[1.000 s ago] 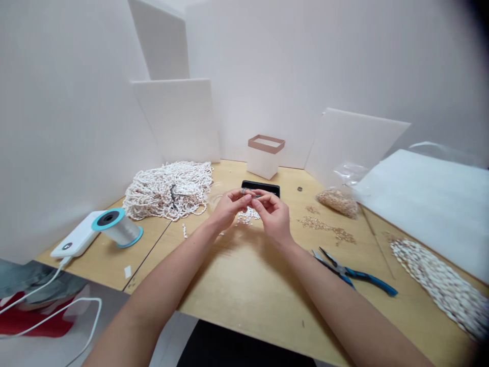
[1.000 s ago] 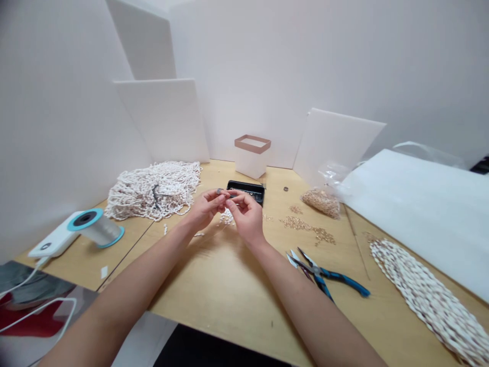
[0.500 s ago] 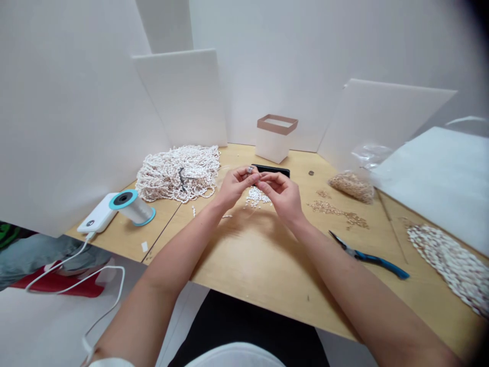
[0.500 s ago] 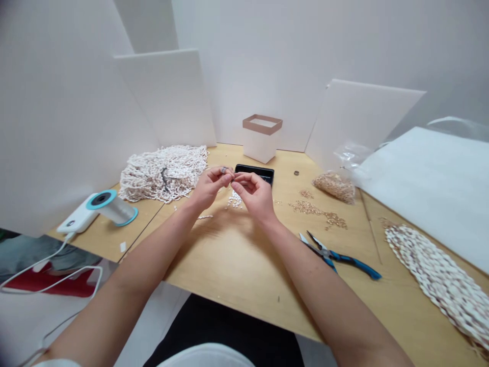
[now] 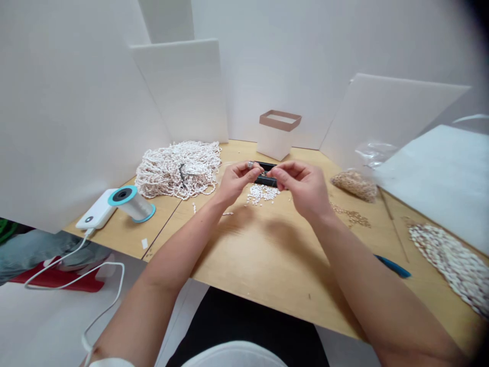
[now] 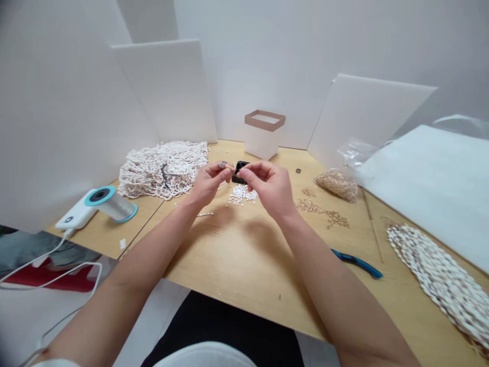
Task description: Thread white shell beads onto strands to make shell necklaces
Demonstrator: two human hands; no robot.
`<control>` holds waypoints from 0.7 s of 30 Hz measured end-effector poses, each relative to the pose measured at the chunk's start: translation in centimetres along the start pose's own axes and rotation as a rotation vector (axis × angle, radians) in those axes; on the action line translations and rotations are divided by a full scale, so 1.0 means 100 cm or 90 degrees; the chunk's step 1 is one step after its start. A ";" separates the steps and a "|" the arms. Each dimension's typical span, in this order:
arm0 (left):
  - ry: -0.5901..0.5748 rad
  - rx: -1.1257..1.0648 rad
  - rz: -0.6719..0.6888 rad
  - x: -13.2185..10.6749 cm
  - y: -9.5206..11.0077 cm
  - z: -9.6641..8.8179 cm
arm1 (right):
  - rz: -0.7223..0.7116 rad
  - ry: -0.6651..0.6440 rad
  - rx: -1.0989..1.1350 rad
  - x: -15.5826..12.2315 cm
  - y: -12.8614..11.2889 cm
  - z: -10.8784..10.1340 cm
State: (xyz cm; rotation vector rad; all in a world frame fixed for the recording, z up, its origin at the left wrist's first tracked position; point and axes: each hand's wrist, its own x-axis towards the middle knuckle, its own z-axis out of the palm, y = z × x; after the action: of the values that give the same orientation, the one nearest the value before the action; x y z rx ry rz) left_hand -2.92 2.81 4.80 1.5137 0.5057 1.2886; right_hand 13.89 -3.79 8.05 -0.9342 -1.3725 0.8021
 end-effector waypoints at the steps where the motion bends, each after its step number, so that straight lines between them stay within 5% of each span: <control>1: -0.001 0.036 -0.004 0.001 -0.003 -0.003 | -0.015 0.015 -0.008 0.001 -0.009 -0.005; 6: -0.112 0.298 -0.057 0.004 -0.010 -0.017 | -0.070 0.065 -0.108 -0.001 -0.049 -0.028; 13: -0.229 0.709 -0.010 0.001 -0.017 -0.025 | -0.093 0.098 -0.228 -0.006 -0.074 -0.043; 21: -0.380 0.805 -0.033 -0.009 -0.032 -0.030 | -0.071 0.034 -0.223 -0.004 -0.073 -0.049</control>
State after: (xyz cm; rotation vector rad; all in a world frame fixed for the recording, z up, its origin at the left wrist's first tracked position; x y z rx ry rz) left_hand -4.99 4.55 1.25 2.7394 1.0245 0.3026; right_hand 18.33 -7.70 14.56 -1.1285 -1.5323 0.4548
